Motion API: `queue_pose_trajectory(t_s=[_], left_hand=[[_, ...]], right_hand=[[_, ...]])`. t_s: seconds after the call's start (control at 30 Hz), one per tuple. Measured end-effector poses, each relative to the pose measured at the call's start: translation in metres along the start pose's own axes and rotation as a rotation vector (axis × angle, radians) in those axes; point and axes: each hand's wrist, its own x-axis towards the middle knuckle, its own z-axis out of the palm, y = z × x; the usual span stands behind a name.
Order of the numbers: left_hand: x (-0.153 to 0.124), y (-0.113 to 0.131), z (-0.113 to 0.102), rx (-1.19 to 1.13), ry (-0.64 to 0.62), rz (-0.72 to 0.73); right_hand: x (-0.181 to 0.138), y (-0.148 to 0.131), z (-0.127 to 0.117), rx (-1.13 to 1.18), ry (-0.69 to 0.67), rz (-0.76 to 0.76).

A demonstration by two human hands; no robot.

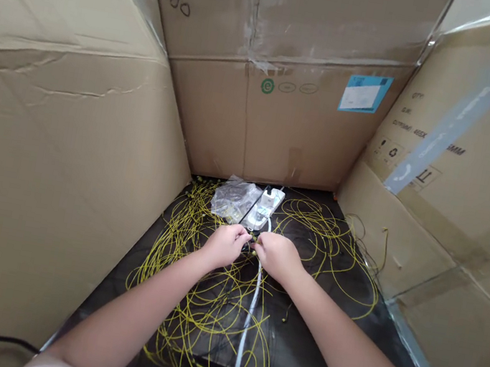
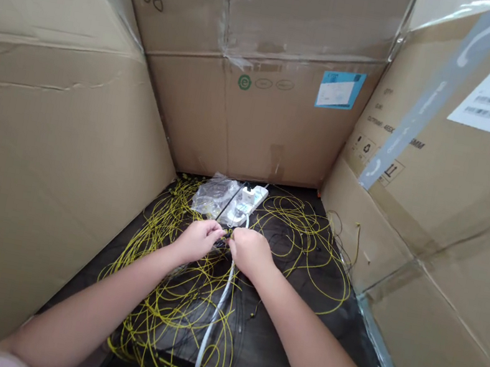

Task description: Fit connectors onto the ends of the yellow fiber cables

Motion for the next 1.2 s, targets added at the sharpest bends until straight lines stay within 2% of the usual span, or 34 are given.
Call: queue_pose_trajectory(t_s=[0.1, 0.2, 0.33, 0.4, 0.5, 0.6, 0.83, 1.03, 1.2], left_hand=[[0.002, -0.009, 0.003, 0.012, 0.087, -0.065], [0.001, -0.012, 0.004, -0.027, 0.099, -0.058], [-0.001, -0.007, 0.003, -0.120, 0.123, -0.086], [-0.001, -0.003, 0.003, -0.207, 0.141, -0.129], [-0.001, 0.005, 0.004, -0.327, 0.149, -0.136], [-0.001, 0.012, 0.006, -0.411, 0.125, -0.113], [-0.007, 0.019, 0.011, -0.422, 0.158, -0.098], [-0.013, 0.019, 0.018, -0.393, 0.152, -0.070], [-0.014, 0.023, 0.016, -0.467, 0.044, 0.019]], right_hand=[[0.015, -0.006, 0.005, -0.058, -0.054, 0.016], [0.023, -0.010, 0.007, -0.084, -0.090, 0.020], [0.019, -0.010, 0.001, -0.073, -0.075, 0.000], [0.013, -0.009, -0.005, 0.040, -0.039, -0.044], [0.004, -0.009, -0.011, 0.414, 0.059, -0.094], [0.000, -0.012, -0.011, 0.656, 0.163, -0.041], [-0.004, -0.016, -0.014, 0.755, 0.236, 0.166], [-0.008, -0.007, -0.009, 0.802, 0.197, 0.152], [-0.009, -0.002, -0.008, 0.774, 0.146, 0.045]])
